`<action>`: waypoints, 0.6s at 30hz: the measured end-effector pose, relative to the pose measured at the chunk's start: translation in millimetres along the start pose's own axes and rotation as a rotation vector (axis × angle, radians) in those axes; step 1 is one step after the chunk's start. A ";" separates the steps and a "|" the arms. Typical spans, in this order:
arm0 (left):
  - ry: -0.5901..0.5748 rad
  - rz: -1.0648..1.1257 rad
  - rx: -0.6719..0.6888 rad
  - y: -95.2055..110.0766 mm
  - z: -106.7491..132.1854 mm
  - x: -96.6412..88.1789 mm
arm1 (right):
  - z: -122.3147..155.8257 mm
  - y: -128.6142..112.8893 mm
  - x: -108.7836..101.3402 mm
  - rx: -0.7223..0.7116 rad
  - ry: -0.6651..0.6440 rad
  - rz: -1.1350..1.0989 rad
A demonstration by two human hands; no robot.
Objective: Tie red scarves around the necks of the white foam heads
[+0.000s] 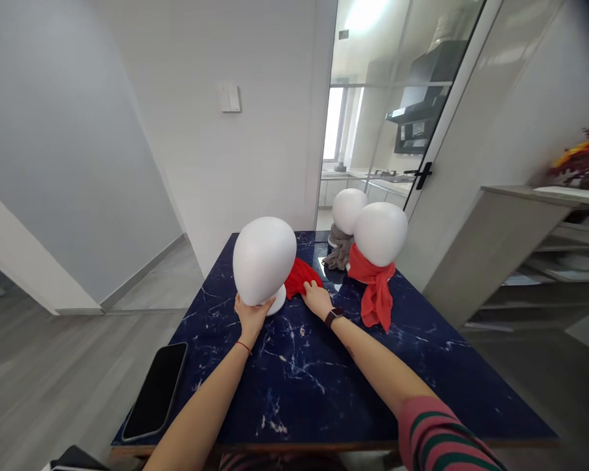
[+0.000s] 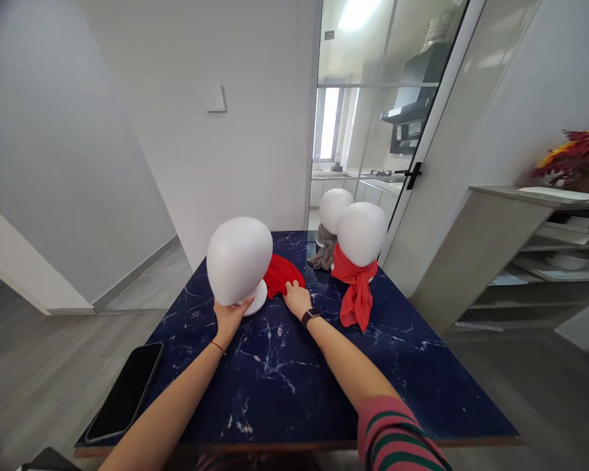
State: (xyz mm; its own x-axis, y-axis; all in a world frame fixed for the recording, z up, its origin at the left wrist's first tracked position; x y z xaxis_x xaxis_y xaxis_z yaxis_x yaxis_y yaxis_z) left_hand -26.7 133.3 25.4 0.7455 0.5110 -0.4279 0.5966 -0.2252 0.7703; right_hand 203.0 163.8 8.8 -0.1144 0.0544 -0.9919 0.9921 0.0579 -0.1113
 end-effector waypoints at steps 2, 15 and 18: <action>-0.009 -0.086 0.038 7.3 12.7 -0.3 | 35.2 15.9 -1.1 0.013 0.004 0.036; -0.101 -0.227 -0.094 27.9 60.3 -3.3 | 118.6 74.5 -5.8 0.121 0.106 -0.222; -0.093 -0.272 -0.159 24.3 63.9 -8.2 | 113.4 83.1 -5.5 0.125 0.181 -0.409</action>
State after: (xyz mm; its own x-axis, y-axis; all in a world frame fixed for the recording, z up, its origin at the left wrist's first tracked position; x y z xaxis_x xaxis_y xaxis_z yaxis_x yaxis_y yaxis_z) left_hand 0.6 70.6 17.3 0.5935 0.4554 -0.6636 0.7291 0.0450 0.6829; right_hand 291.9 55.3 -1.9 -0.4938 0.2255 -0.8398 0.8609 -0.0093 -0.5087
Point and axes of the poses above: each hand's wrist, its own z-axis away from the middle knuckle, its own x-axis out of the palm, y = z × x, the point moved 7 cm from there along -z, towards the middle knuckle, and after that the axes turned 6 degrees about -y, right-handed, at the moved point
